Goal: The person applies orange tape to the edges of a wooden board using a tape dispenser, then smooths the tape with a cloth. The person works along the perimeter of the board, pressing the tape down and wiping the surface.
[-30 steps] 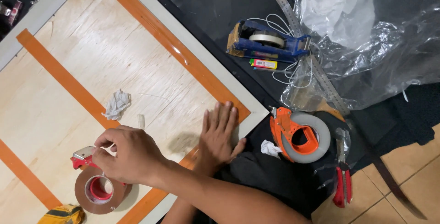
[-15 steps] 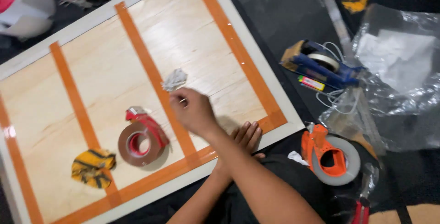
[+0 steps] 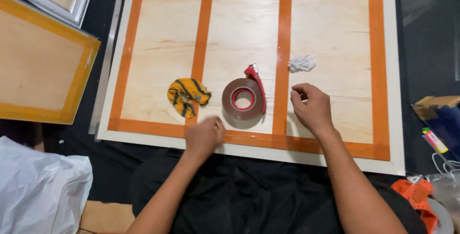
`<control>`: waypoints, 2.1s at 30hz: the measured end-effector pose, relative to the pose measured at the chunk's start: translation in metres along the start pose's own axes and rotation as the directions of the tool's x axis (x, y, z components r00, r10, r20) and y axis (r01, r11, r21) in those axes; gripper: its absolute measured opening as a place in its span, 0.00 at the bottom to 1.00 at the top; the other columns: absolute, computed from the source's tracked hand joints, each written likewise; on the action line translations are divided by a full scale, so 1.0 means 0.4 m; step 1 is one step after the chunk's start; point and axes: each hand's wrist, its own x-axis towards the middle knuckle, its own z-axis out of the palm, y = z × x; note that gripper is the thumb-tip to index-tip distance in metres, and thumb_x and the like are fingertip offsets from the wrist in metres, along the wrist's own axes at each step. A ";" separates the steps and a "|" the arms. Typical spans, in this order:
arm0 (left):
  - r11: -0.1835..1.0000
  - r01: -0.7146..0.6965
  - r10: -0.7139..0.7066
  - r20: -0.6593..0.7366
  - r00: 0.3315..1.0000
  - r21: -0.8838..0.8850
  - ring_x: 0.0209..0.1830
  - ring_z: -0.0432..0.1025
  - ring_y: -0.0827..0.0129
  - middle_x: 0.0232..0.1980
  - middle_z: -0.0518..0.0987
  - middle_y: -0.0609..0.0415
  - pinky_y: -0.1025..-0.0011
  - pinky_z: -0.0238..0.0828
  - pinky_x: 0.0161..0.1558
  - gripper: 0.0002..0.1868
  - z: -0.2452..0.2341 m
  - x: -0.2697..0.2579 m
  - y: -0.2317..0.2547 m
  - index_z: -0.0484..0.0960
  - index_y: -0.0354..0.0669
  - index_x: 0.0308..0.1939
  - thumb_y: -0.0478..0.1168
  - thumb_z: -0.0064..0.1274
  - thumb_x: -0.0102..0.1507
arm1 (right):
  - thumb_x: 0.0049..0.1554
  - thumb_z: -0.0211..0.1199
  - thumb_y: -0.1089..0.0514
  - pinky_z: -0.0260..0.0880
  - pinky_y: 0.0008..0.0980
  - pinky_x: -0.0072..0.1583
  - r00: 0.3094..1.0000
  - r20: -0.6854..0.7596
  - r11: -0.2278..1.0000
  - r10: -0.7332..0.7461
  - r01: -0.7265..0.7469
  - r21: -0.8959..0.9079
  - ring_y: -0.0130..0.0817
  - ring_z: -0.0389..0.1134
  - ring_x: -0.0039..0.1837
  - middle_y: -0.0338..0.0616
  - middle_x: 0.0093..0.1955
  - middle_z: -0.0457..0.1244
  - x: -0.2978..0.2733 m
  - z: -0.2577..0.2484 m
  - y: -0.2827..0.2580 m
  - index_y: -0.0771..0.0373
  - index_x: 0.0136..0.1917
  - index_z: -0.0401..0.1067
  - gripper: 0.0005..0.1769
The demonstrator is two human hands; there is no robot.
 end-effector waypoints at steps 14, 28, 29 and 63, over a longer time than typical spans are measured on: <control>0.184 0.367 -0.455 0.252 0.854 -0.912 0.22 0.69 0.65 0.20 0.71 0.55 0.70 0.70 0.29 0.08 -0.015 0.066 -0.131 0.82 0.47 0.28 0.39 0.46 0.58 | 0.60 0.60 0.56 0.75 0.43 0.55 0.961 0.273 0.869 -0.030 -0.110 0.483 0.46 0.70 0.57 0.54 0.62 0.65 -0.207 0.127 -0.189 0.62 0.70 0.68 0.25; 0.697 -0.296 0.622 0.345 0.703 -0.653 0.80 0.47 0.35 0.80 0.52 0.27 0.46 0.40 0.77 0.42 -0.065 -0.132 0.273 0.58 0.27 0.76 0.50 0.53 0.66 | 0.53 0.69 0.53 0.68 0.58 0.62 0.938 -0.076 0.781 0.338 -0.325 -0.534 0.63 0.70 0.62 0.67 0.57 0.66 -0.269 -0.091 0.171 0.65 0.62 0.60 0.30; 0.735 -0.348 0.625 0.382 0.681 -0.582 0.82 0.42 0.39 0.81 0.48 0.30 0.49 0.34 0.78 0.49 -0.046 -0.135 0.278 0.52 0.28 0.78 0.56 0.55 0.64 | 0.52 0.67 0.59 0.70 0.58 0.62 0.980 0.004 0.833 0.199 -0.167 -0.527 0.69 0.67 0.62 0.68 0.58 0.61 -0.277 -0.038 0.201 0.69 0.61 0.65 0.26; 0.784 -0.492 0.621 0.473 0.625 -0.379 0.84 0.33 0.50 0.84 0.38 0.39 0.54 0.25 0.79 0.60 0.074 -0.162 0.278 0.41 0.35 0.81 0.63 0.59 0.60 | 0.58 0.63 0.59 0.74 0.42 0.57 0.822 0.564 0.416 0.085 0.485 -0.769 0.49 0.73 0.56 0.47 0.57 0.67 -0.266 -0.333 0.361 0.56 0.62 0.75 0.18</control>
